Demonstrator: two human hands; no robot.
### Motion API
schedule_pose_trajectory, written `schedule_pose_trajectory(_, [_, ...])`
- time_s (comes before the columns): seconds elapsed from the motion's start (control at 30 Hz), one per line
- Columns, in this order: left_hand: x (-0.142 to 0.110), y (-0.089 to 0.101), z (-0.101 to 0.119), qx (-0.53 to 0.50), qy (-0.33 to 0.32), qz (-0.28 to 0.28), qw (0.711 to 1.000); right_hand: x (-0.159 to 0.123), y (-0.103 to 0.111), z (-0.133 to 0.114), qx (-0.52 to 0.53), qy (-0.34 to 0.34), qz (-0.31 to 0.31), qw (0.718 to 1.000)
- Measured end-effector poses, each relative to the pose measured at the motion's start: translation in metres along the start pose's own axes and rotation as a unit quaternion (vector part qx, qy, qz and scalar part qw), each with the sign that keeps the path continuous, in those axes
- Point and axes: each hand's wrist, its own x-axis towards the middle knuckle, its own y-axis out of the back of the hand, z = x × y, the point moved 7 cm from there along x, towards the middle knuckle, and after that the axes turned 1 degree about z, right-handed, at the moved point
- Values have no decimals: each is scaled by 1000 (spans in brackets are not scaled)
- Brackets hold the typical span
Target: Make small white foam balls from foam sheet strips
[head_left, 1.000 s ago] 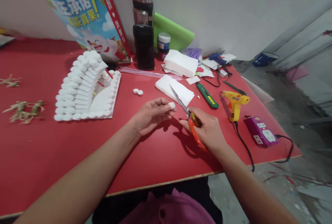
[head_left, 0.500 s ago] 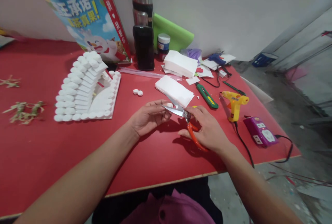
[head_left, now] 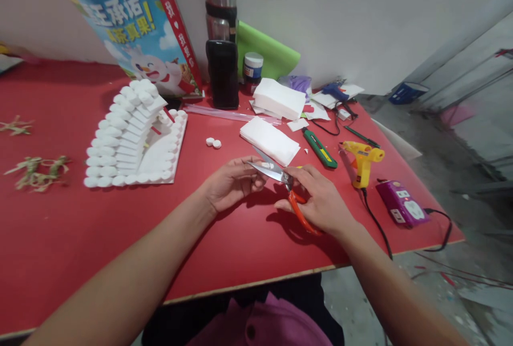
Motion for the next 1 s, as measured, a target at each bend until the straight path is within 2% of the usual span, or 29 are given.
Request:
schedule_pose_trajectory(0.2, [-2, 0, -2, -26, 15, -3, 1000, -1, -2, 0, -7, 14, 46, 999])
schedule_pose_trajectory(0.37, [-1, 0, -3, -37, 22, -5, 999, 0, -2, -2, -23, 35, 59, 997])
schedule_pose_trajectory(0.6, [-2, 3, -3, -48, 26, 18, 998, 0, -2, -1, -19, 28, 52, 998])
schedule_pose_trajectory(1.0, [-1, 3, -4, -48, 35, 31, 998, -1, -2, -4, -39, 35, 75, 996])
